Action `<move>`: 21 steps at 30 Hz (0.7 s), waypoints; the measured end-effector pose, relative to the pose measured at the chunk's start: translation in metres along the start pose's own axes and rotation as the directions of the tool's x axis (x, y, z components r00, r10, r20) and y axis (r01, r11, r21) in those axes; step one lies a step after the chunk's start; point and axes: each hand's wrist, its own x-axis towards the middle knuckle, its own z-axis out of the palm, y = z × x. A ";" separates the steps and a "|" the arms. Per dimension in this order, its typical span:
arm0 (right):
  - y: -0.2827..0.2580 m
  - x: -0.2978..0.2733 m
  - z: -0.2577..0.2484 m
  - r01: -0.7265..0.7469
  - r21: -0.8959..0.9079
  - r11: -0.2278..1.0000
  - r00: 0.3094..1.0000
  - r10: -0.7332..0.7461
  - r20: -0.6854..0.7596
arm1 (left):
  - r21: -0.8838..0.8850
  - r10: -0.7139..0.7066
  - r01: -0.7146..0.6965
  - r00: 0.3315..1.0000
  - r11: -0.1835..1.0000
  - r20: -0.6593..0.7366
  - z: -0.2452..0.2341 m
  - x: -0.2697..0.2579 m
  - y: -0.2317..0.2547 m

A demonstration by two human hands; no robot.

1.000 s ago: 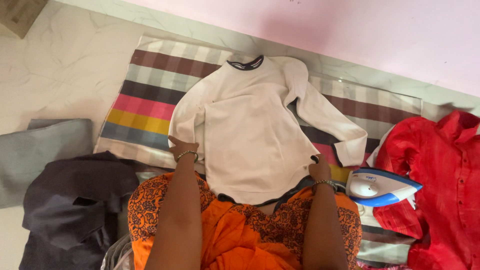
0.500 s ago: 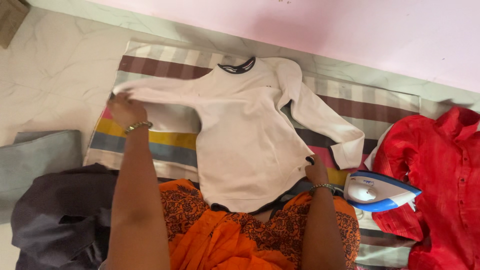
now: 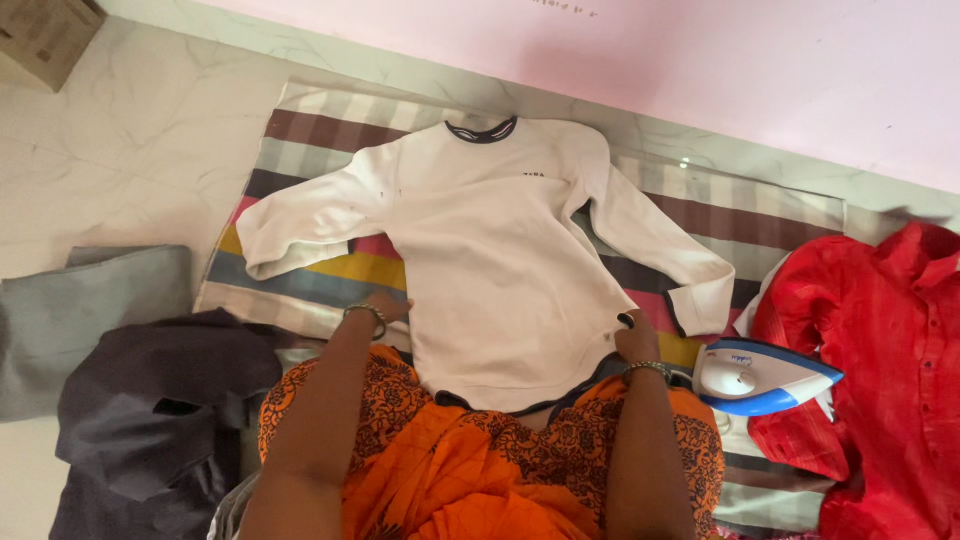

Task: The person irons a white long-sleeved shirt and a pair of dark trousers on a striped mat on the floor. They use a blue and white iron, smoothing the fabric of each garment before moving to the next.

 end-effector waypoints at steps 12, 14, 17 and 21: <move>0.024 0.000 0.001 -0.036 0.212 0.977 0.996 0.053 -0.078 | -0.111 -0.248 0.255 0.966 0.961 0.073 0.119 -0.056 0.085; 0.025 -0.003 -0.001 -0.029 0.248 0.968 0.994 0.054 -0.097 | -0.134 -0.286 0.290 0.957 0.947 0.053 0.130 -0.062 0.088; 0.025 -0.010 -0.008 -0.009 0.273 0.962 0.992 0.043 -0.119 | -0.246 -0.204 0.208 0.978 0.947 0.039 0.145 -0.059 0.080; 0.019 -0.023 -0.017 0.019 0.310 0.951 0.991 0.022 -0.129 | -0.600 0.016 0.021 0.998 0.800 0.056 0.161 -0.058 0.066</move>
